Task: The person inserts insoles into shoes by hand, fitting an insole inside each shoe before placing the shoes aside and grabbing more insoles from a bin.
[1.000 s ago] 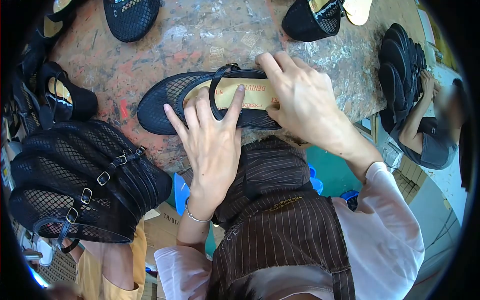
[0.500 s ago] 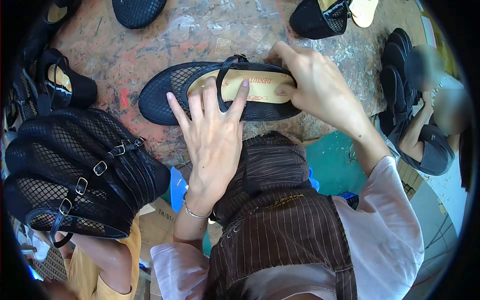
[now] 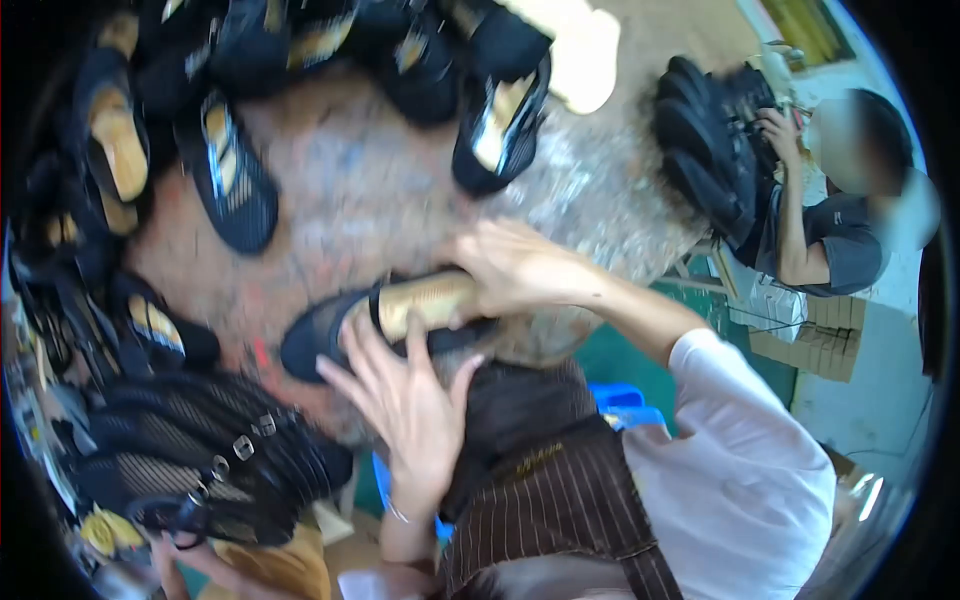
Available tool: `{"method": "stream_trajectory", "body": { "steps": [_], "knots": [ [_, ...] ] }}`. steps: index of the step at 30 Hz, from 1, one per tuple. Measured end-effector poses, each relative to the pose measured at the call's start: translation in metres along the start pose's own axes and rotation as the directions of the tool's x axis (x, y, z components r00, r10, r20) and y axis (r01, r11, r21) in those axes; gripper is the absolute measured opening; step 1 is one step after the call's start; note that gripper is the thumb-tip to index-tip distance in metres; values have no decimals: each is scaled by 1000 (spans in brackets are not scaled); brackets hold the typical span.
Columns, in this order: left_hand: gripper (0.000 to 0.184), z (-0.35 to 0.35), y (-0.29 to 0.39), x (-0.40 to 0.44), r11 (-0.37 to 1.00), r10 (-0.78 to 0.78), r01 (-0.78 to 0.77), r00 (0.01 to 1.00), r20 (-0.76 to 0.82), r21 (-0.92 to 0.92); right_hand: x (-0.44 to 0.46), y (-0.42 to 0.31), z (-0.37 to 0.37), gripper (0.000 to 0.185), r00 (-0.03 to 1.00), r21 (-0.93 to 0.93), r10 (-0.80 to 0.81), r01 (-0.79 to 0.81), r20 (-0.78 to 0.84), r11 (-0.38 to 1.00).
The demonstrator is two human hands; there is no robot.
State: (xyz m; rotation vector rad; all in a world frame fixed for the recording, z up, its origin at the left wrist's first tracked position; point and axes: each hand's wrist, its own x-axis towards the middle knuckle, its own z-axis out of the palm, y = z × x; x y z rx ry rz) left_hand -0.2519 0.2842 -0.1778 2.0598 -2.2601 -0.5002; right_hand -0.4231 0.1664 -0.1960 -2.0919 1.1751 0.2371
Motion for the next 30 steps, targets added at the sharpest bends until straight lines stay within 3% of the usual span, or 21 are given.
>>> {"method": "stream_trajectory", "body": {
  "steps": [1,2,3,4,5,6,7,8,10,12,14,16,17,18,19,20,22,24,26,28,30],
  "knots": [
    [73,0,12,-1,997,-57,48,987,-150,-68,-12,22,-6,44,974,339,-178,217,-143,915],
    [61,-8,29,3,993,-104,87,961,-257,-75,-29,30,-31,32,987,593,-75,146,-144,792],
    [56,-2,41,6,983,-127,82,951,-282,-163,-41,45,-51,23,914,565,10,243,-406,789],
    [53,8,48,8,966,-157,85,944,-289,-244,-45,67,-61,15,794,662,251,236,-554,712],
    [49,21,57,21,971,-133,90,974,-186,-223,-46,91,-78,12,577,648,476,126,-664,751],
    [47,36,63,37,975,-114,97,990,-77,-198,-42,130,-93,16,417,571,496,70,-762,818],
    [48,53,67,46,979,-108,58,960,-258,-196,-31,166,-105,19,341,524,522,-96,-782,846],
    [48,46,65,49,983,-100,51,955,-278,-178,-15,199,-118,22,258,472,532,-260,-807,842],
    [42,16,51,46,960,24,-54,994,-110,-276,30,263,-132,29,328,287,422,-387,-845,876],
    [32,-29,33,26,990,78,-93,988,-134,-109,67,265,-145,33,354,241,379,-375,-855,895],
    [29,-54,6,6,999,-32,33,998,-61,18,104,288,-147,43,391,266,379,-312,-839,912],
    [33,-50,-36,-15,950,-105,115,993,-48,290,110,272,-152,56,450,52,321,-515,-833,856],
    [37,-47,-51,-21,925,-202,204,979,-38,320,102,267,-162,68,546,164,410,-442,-731,882],
    [41,-47,-59,-23,894,-292,285,956,-33,346,102,264,-157,68,546,173,406,-428,-733,887],
    [55,-59,-47,-8,899,-372,368,928,-29,238,99,262,-153,68,500,224,454,-452,-738,863],
    [63,-66,-28,9,951,-272,296,940,-207,92,95,258,-144,68,454,277,505,-480,-734,833],
    [74,-88,11,64,998,53,-41,964,-259,51,83,248,-121,65,387,304,503,-470,-773,829],
    [72,-92,54,135,935,352,-340,867,-353,95,65,235,-103,61,228,352,485,-445,-844,823],
    [68,-74,85,209,799,592,-562,672,-444,214,37,205,-99,58,238,418,571,-475,-786,774],
    [40,-44,91,271,698,716,-637,632,-295,328,12,180,-89,56,254,473,646,-502,-719,724],
    [19,-71,115,251,661,666,-680,727,168,318,-12,175,-78,52,165,481,578,-400,-799,780]
  ]
}}
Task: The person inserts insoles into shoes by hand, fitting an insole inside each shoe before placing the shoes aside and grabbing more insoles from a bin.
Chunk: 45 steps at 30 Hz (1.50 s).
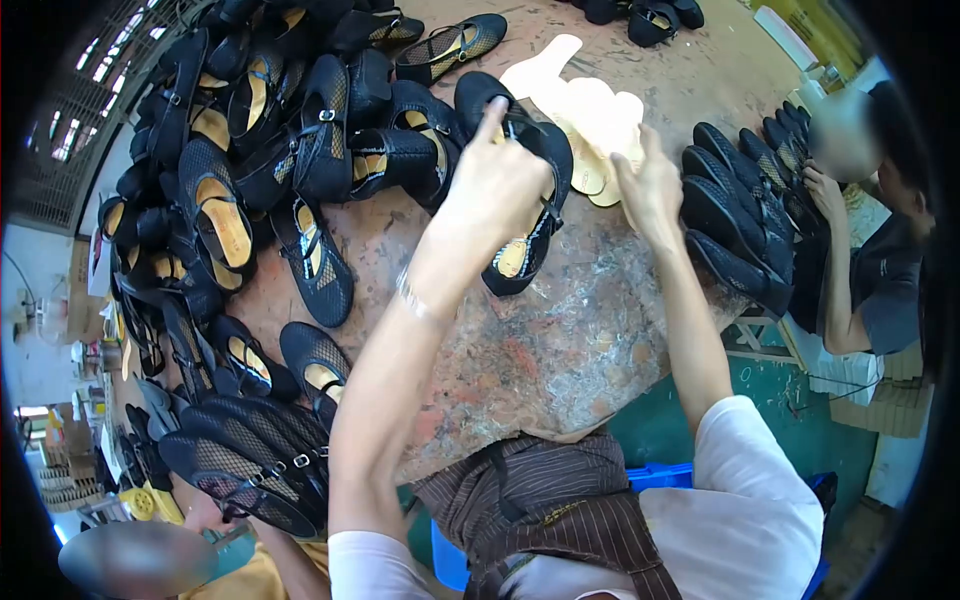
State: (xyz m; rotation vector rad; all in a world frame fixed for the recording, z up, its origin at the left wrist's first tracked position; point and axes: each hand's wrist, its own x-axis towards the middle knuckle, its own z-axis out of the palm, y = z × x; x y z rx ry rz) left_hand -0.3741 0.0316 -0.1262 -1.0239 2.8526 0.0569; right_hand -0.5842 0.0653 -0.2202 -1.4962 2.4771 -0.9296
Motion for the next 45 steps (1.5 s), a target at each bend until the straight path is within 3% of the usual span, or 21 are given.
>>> {"method": "stream_trajectory", "body": {
  "steps": [1,3,4,5,8,10,14,16,18,21,25,27,28,30,32,34,36,38,42,44,45],
  "knots": [
    [10,6,9,-26,953,83,-160,954,-288,-258,-4,9,-12,56,998,86,-64,65,-7,994],
    [10,8,59,-96,912,-46,-175,856,-515,-372,-9,25,-35,66,993,342,-62,22,105,940],
    [12,-2,85,-130,925,-41,-147,879,-475,-350,-13,40,-34,64,980,577,-119,7,157,817],
    [11,4,111,-159,919,-106,-76,898,-428,-388,-33,8,-72,58,945,570,-89,-114,316,814],
    [10,43,166,-201,851,-348,137,871,-347,-507,-58,7,-86,50,876,653,-251,-92,412,752],
    [13,82,181,-197,627,-655,311,707,-268,-714,-80,-8,-92,50,809,726,-370,-100,458,680],
    [29,94,187,-168,446,-715,241,675,-181,-862,-107,-19,-124,49,544,616,-562,100,624,781],
    [27,87,176,-179,591,-685,221,645,-338,-776,-121,-24,-143,49,562,457,-608,403,561,793],
    [19,82,157,-202,660,-733,444,557,-391,-605,-133,-27,-159,50,562,350,-610,507,558,788],
    [38,95,132,-218,523,-845,749,517,-134,-407,-151,-40,-163,52,567,159,-604,642,561,750],
    [29,115,129,-221,523,-824,685,558,-96,-508,-171,-62,-144,46,522,70,-612,725,594,685],
    [18,114,124,-230,265,-843,438,538,14,-859,-177,-68,-129,44,509,136,-603,685,614,716],
    [14,124,121,-236,234,-808,205,585,-73,-950,-180,-72,-123,44,508,130,-598,685,620,716],
    [14,126,129,-243,106,-809,56,585,-54,-993,-183,-78,-114,49,440,199,-652,714,618,671],
    [13,124,125,-252,176,-807,76,582,-99,-981,-180,-78,-118,49,423,241,-628,670,653,702],
    [13,116,114,-258,273,-805,241,587,-84,-931,-172,-79,-137,49,589,125,-528,588,612,799],
    [14,120,111,-257,258,-802,233,592,-74,-938,-167,-79,-157,51,578,-21,-504,670,642,742],
    [15,118,112,-249,292,-765,197,635,-105,-936,-176,-76,-157,51,605,-24,-422,590,675,807],
    [17,116,119,-245,372,-740,155,644,-192,-915,-198,-91,-132,46,542,105,-512,611,666,784],
    [33,113,110,-259,389,-679,171,718,-155,-905,-212,-91,-104,46,567,161,-541,584,621,796],
    [53,105,102,-261,519,-649,251,738,-186,-817,-216,-89,-96,46,571,157,-535,579,623,800]
  ]
}}
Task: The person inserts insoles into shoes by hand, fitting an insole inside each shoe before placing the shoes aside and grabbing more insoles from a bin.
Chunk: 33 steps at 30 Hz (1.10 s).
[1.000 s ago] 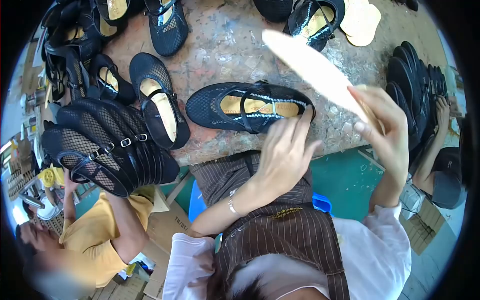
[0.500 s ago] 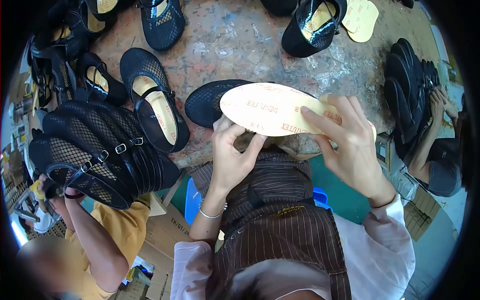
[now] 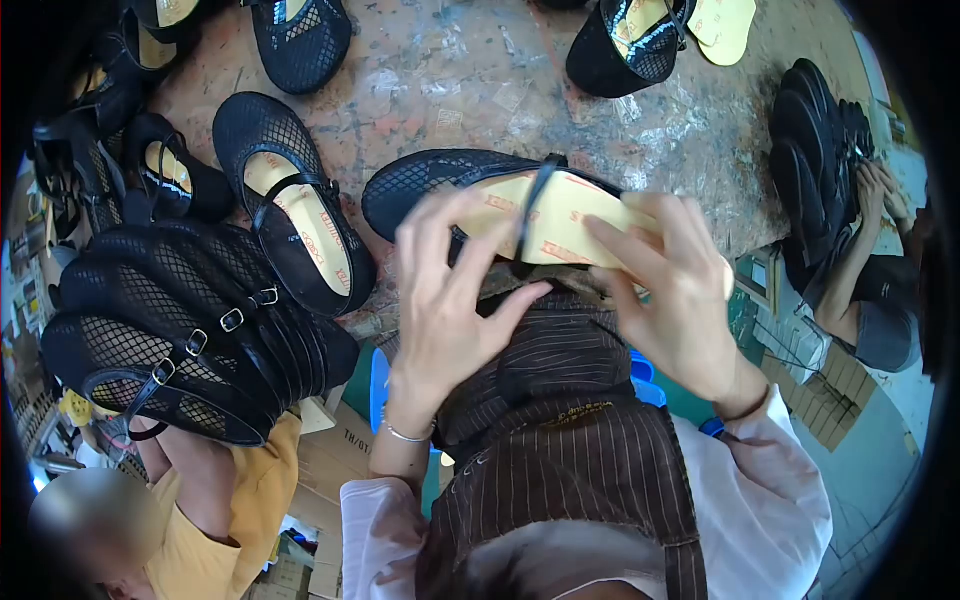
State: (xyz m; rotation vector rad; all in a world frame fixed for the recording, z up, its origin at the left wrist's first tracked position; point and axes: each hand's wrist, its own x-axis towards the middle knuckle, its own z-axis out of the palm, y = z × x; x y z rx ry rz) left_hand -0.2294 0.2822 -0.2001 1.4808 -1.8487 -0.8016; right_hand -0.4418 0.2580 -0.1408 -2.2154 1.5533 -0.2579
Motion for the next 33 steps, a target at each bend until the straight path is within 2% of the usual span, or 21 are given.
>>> {"method": "stream_trajectory", "body": {
  "steps": [1,3,4,5,8,11,13,14,16,17,20,24,27,33],
  "knots": [
    [74,-6,-2,5,984,44,-45,999,11,170,3,1,6,47,1000,-2,-22,22,-21,1000],
    [106,-13,-17,10,928,-124,69,984,129,365,3,0,9,47,998,-4,-46,46,-35,999],
    [110,-13,-29,12,896,-158,72,974,162,439,2,-1,9,46,998,-1,-51,51,-42,999],
    [104,-13,-32,15,908,-133,61,980,148,415,1,-1,9,45,997,0,-53,53,-52,999],
    [99,-13,-36,18,915,-130,35,969,212,401,6,-5,21,39,996,25,-36,38,-80,999],
    [93,-12,-40,21,934,-111,42,978,176,356,14,-2,39,35,991,13,-67,69,-116,998],
    [92,-11,-40,18,939,-105,46,982,156,342,16,-2,36,33,990,-7,-82,81,-112,997],
    [92,-12,-38,17,938,-111,52,982,155,342,16,-1,31,32,997,41,-38,40,-66,998],
    [76,-13,-33,17,944,-90,44,988,126,328,16,0,15,30,999,107,32,-33,4,994],
    [76,-14,-34,14,943,-93,48,988,125,328,17,1,10,30,1000,107,30,-31,7,994],
    [49,-16,-32,6,966,-15,-21,991,137,257,18,2,4,31,997,75,60,-63,38,995],
    [47,-16,-27,6,958,-66,21,987,149,286,22,-1,12,25,1000,-2,4,-4,5,1000],
    [47,-19,-22,6,940,-68,2,981,182,341,21,-3,10,31,999,-36,-2,4,47,999],
    [46,-20,-16,9,919,-103,22,977,186,393,20,-9,5,32,991,-111,68,-55,119,992]
  ]
}}
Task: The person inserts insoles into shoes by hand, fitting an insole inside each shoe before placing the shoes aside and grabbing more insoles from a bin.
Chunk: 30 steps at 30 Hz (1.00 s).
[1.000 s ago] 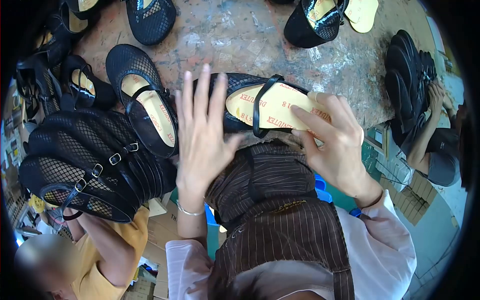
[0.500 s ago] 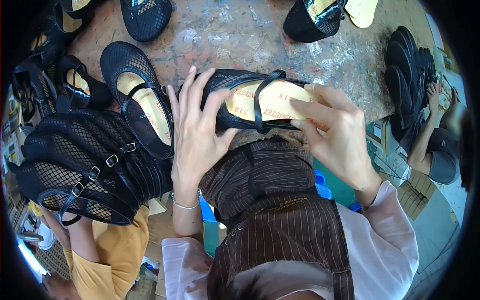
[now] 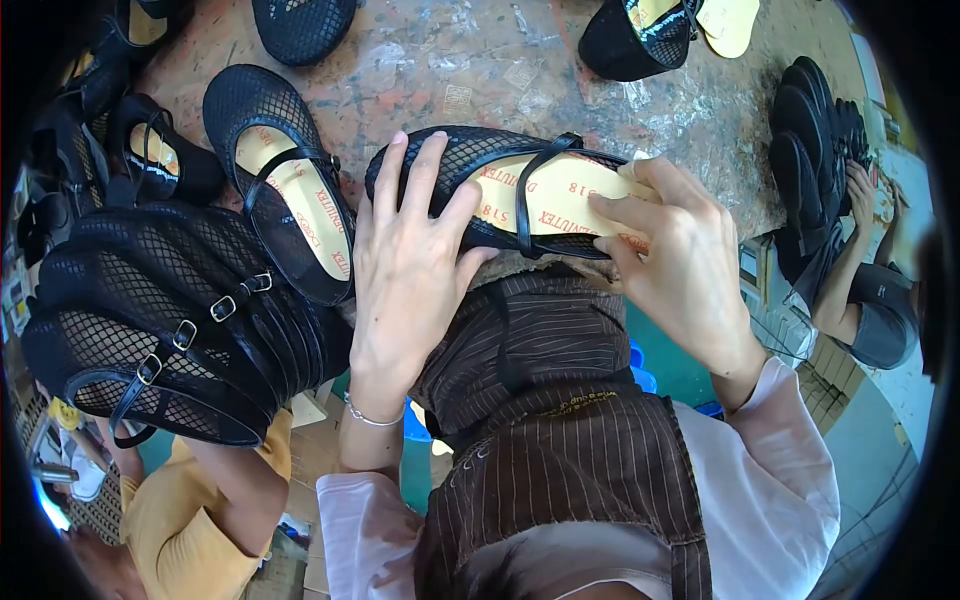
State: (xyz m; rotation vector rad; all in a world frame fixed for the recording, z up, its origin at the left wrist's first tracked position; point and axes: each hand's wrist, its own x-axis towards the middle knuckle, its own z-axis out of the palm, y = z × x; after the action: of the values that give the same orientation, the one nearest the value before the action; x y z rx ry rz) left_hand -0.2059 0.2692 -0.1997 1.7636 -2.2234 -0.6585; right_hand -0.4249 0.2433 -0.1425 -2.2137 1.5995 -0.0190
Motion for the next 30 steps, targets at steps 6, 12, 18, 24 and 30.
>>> {"method": "stream_trajectory", "body": {
  "steps": [6,12,18,24,30],
  "knots": [
    [41,-9,-5,1,993,47,-39,997,69,-111,-3,0,1,32,999,3,34,-34,-13,999],
    [52,-4,-8,-12,963,72,-62,997,28,-263,0,-4,36,29,991,188,-102,116,-84,975],
    [82,-3,1,-9,990,-18,31,996,93,-137,11,-10,59,27,980,98,-163,174,-111,980],
    [53,8,23,-14,998,49,-47,997,-57,39,11,-6,66,29,963,1,-223,225,-153,974],
    [45,27,25,-11,995,89,-87,995,36,-51,3,-3,53,20,926,-128,-317,296,-204,947]
  ]
}}
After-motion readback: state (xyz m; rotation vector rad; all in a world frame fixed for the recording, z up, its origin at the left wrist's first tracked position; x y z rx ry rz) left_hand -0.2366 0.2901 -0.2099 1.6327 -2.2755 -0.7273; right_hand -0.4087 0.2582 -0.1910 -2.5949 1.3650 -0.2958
